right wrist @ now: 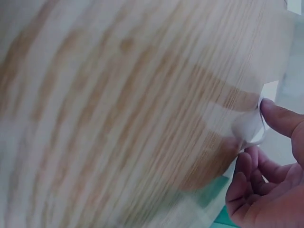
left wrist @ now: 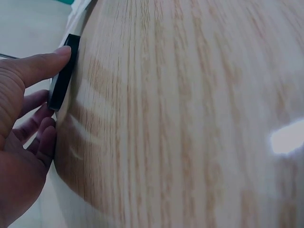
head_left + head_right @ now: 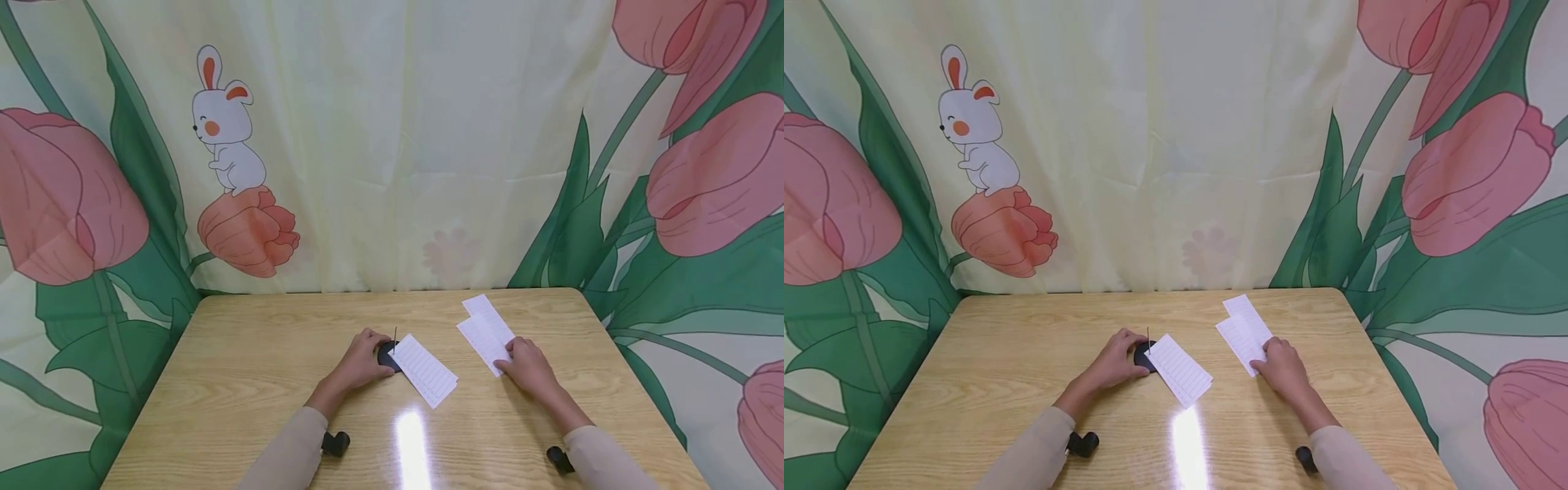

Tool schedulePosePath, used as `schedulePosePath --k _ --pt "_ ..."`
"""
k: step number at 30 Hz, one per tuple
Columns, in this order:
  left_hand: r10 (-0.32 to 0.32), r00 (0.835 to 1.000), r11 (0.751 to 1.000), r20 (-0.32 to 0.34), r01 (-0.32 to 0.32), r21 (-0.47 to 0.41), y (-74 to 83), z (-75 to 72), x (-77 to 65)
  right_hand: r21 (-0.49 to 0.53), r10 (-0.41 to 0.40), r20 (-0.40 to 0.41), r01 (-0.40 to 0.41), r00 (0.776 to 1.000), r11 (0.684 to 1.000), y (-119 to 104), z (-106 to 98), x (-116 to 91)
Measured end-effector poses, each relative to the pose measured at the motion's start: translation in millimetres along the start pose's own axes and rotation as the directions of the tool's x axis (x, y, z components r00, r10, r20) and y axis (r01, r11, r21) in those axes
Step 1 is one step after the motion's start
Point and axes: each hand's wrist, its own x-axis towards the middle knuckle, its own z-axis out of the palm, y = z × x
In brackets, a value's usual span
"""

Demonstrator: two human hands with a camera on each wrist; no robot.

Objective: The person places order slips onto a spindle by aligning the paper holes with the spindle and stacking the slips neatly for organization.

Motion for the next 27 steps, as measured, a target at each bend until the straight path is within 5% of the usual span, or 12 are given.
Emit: schedulePosePath --k 17,27 --pt "0.0 1.0 1.0 -0.003 0.0 0.002 -2.0 1.4 0.8 0.083 0.092 0.061 -0.097 0.994 0.992 9 1 5" --pt "-0.005 1.0 1.0 0.003 0.005 -0.01 -2.5 0.6 2.1 0.107 0.042 0.038 -0.046 0.998 0.993 10 -8 5"
